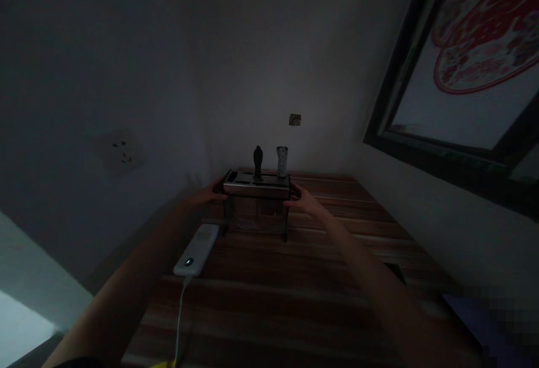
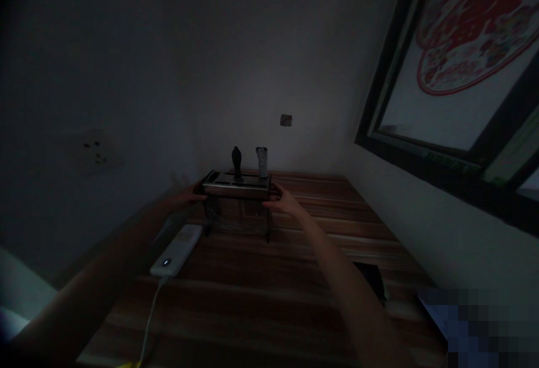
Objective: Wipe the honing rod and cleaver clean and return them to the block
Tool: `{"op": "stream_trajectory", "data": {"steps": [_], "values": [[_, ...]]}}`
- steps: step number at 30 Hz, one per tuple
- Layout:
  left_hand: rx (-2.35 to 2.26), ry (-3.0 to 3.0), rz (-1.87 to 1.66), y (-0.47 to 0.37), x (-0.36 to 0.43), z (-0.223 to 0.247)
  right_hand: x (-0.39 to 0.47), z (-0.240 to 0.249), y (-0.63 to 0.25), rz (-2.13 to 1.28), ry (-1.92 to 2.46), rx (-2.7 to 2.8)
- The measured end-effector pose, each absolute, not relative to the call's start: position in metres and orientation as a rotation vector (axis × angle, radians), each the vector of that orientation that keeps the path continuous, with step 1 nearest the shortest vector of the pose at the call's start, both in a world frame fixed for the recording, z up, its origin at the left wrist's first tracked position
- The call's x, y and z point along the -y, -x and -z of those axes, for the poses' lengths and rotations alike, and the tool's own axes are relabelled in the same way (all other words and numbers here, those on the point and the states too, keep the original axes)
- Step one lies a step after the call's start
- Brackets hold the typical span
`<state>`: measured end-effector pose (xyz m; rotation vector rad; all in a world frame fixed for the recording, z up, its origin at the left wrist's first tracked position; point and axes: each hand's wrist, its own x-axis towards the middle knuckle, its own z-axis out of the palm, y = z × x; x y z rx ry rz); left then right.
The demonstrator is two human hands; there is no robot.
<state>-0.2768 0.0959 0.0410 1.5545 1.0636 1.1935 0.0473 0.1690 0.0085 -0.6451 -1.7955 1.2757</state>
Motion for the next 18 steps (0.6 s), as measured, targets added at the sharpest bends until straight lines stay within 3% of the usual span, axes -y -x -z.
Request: {"op": "stream_trajectory", "data": {"steps": [18], "values": [[-1.128,-1.39,-1.221,0.281,-0.095,-0.025,-0.173,-0.003,-0.045,-1.336,0.594,1.825]]}}
